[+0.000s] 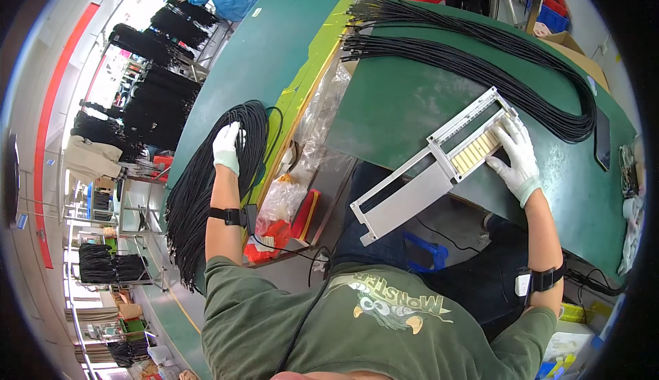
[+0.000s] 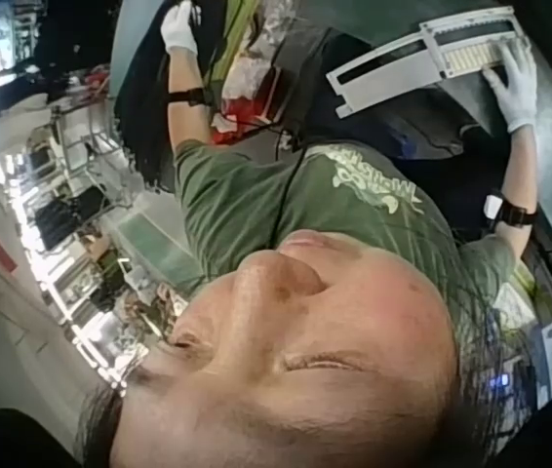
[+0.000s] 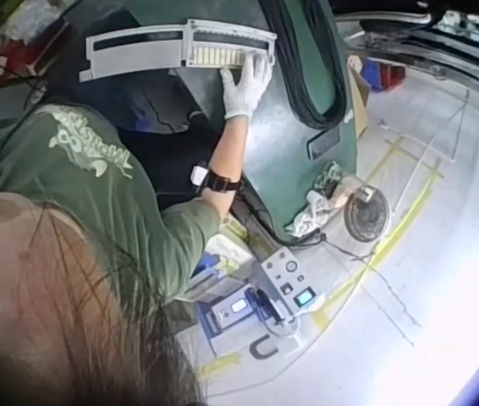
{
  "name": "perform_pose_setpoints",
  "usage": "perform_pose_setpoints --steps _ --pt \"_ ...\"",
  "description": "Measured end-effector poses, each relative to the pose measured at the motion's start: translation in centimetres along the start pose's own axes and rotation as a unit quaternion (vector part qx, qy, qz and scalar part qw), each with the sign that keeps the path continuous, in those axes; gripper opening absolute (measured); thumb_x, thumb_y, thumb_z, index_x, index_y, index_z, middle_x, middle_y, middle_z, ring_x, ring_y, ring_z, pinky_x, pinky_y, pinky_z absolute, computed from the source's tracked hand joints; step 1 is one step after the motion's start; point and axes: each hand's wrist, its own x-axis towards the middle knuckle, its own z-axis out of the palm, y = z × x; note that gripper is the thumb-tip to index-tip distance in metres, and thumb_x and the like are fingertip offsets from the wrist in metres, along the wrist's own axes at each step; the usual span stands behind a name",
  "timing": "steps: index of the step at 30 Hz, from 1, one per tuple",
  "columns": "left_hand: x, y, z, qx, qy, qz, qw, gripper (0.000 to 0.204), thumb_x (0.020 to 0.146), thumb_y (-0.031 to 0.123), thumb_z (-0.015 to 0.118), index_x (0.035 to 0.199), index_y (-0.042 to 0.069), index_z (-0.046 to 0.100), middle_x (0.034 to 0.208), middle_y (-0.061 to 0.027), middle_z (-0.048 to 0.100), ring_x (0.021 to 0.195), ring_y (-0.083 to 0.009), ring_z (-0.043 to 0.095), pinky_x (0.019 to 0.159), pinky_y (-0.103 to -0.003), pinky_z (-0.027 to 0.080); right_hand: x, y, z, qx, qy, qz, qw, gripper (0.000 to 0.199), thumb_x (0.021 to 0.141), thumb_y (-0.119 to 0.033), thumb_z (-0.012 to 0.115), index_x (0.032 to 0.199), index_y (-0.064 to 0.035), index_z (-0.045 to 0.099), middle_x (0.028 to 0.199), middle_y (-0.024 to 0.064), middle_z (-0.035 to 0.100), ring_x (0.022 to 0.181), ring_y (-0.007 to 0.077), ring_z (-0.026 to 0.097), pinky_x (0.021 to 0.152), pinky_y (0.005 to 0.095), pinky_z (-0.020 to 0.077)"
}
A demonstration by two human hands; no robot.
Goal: The person picks up a bundle of black cables, aligns their ends into the slots of a metal fixture, and places the fixture into a machine. After the process, the person removes the fixture from the machine and pulls the cables out.
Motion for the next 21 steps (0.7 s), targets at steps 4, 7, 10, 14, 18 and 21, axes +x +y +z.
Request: perform_pose_setpoints --steps 4,7,10,14,18,21 --pt "0.6 -0.1 -0.5 0.094 -0.033 0.030 0.995 0.019 0.091 0.026 0.071 0.091 0.007 0.068 0.071 0.0029 0.061 0.058 -0.0054 0.050 0.055 -0.024 0.039 0.0 0.0 0.0 -0.001 0.003 -0.002 1.000 0.067 0.079 -0.031 0.075 0.137 -0.0073 0.053 0.151 0.0181 0.040 0.144 0.0409 0.028 0.118 0.0485 0.0253" --pt "1.3 -0.2 -1.1 -0.021 -0.027 -0.057 0.998 0.021 0.088 0.027 0.075 0.090 0.008 0.067 0.070 0.0034 0.059 0.055 -0.0052 0.047 0.051 -0.026 0.037 0.0 0.1 0.1 -0.001 0.006 -0.006 1.000 0.067 0.078 -0.029 0.075 0.137 -0.0074 0.053 0.151 0.0181 0.040 0.144 0.0408 0.028 0.118 0.0482 0.0255" --pt "1.2 0.9 -0.1 0.098 -0.049 -0.073 0.991 0.021 0.086 0.027 0.077 0.089 0.008 0.067 0.068 0.0036 0.057 0.053 -0.0054 0.046 0.048 -0.026 0.037 0.0 0.1 -0.1 -0.003 0.005 -0.006 1.000 0.068 0.077 -0.026 0.076 0.137 -0.0075 0.053 0.151 0.0181 0.040 0.144 0.0406 0.029 0.118 0.0479 0.0258" --pt "1.7 0.2 -0.6 0.180 -0.013 -0.061 0.982 0.022 0.084 0.026 0.079 0.089 0.010 0.066 0.064 0.0044 0.052 0.051 -0.0056 0.044 0.046 -0.025 0.036 0.1 -0.4 -0.1 0.001 0.006 -0.003 1.000 0.068 0.076 -0.025 0.077 0.137 -0.0075 0.053 0.151 0.0181 0.040 0.144 0.0407 0.029 0.118 0.0477 0.0262" --pt "1.5 0.2 -0.6 0.103 -0.007 -0.067 0.992 0.022 0.083 0.026 0.079 0.091 0.011 0.065 0.062 0.0051 0.048 0.050 -0.0057 0.043 0.046 -0.025 0.037 -0.2 0.1 0.0 0.000 0.006 -0.002 1.000 0.068 0.076 -0.026 0.076 0.138 -0.0076 0.053 0.151 0.0182 0.040 0.143 0.0409 0.029 0.118 0.0477 0.0264" --pt "1.7 0.2 -1.0 0.059 -0.012 -0.070 0.996 0.023 0.083 0.026 0.079 0.092 0.011 0.065 0.063 0.0052 0.048 0.050 -0.0058 0.042 0.046 -0.024 0.037 -0.1 0.2 0.1 -0.001 0.006 -0.006 1.000 0.068 0.077 -0.027 0.076 0.138 -0.0077 0.053 0.151 0.0183 0.040 0.143 0.0411 0.029 0.118 0.0479 0.0265"
